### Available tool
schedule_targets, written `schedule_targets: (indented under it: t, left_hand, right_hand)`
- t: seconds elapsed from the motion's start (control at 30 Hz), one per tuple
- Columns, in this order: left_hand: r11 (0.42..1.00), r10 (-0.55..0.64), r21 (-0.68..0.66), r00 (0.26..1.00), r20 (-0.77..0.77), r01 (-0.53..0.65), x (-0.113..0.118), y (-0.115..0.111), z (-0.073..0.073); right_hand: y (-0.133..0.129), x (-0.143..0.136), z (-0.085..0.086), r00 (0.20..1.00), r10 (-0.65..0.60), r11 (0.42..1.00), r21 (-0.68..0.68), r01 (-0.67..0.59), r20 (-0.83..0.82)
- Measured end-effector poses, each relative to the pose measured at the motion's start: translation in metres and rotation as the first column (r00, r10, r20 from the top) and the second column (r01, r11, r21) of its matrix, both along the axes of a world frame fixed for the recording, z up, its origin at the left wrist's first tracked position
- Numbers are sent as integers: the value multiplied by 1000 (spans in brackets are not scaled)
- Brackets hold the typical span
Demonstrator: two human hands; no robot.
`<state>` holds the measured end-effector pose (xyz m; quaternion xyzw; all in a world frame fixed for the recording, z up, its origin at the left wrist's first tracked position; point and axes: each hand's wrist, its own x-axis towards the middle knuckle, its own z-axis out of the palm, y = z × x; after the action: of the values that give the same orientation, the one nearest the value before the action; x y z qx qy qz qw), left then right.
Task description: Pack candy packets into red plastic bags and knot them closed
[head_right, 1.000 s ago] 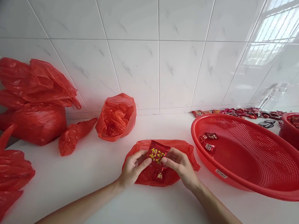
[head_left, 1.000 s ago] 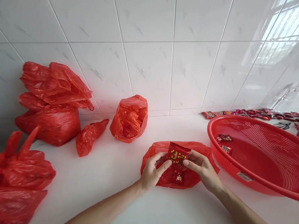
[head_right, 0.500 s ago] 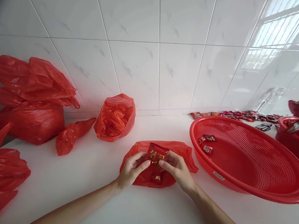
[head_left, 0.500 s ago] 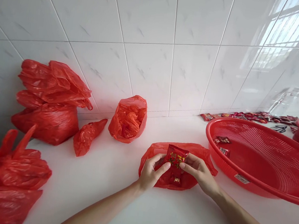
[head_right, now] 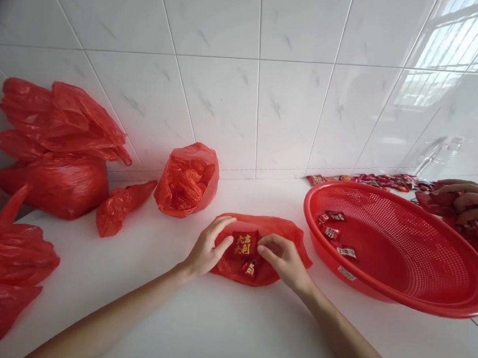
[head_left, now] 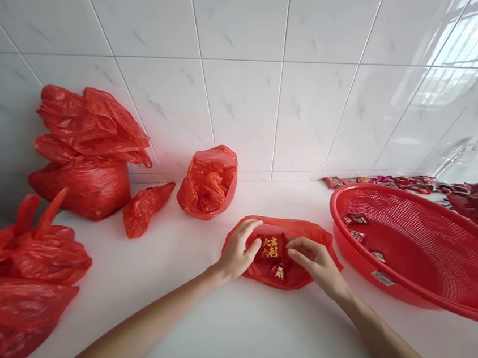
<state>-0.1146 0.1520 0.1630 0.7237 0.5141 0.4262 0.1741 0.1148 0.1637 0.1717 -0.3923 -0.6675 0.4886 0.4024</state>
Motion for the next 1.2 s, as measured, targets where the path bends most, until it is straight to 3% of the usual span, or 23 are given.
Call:
schedule_targets:
  t: [0.1,0.2,0.33,0.43,0.67,0.77,0.93,1.07,1.2]
  left_hand:
    - [999,24,42,995,-98,-20,-2,2,0]
    - [999,34,10,973,-230,-33,1,-3,2]
    - [987,-152,-101,902,-405,122,12,-15,7]
    - [965,-256,-173,855,-450,198,17,-18,8]
    - [981,-190,-128,866,-462,147,14,-13,7]
    - [983,-177,-134,858,-481,128,13,-12,12]
    - [985,-92,-170,794,-601,-15,3,-7,27]
    - [955,-133,-283,727,-673,-87,-9,-7,41]
    - [910,-228,-402,696,-681,-95,-15,-14,57]
  right_hand:
    - [1,1,-5,989,-66,982,186,41,129]
    - [2,4,-8,979,-121,962,263,75,163]
    - [2,5,-10,976,-136,944,321,76,168]
    - [1,4,-11,973,-131,930,364,55,188]
    - [0,3,-11,975,-125,911,411,39,184]
    - [-1,1,-11,979,-105,910,415,22,176]
    - [1,3,-10,965,-136,895,446,23,223]
    - [5,8,-9,921,-180,890,456,3,345]
    - [5,13,-7,864,-117,912,397,-101,490]
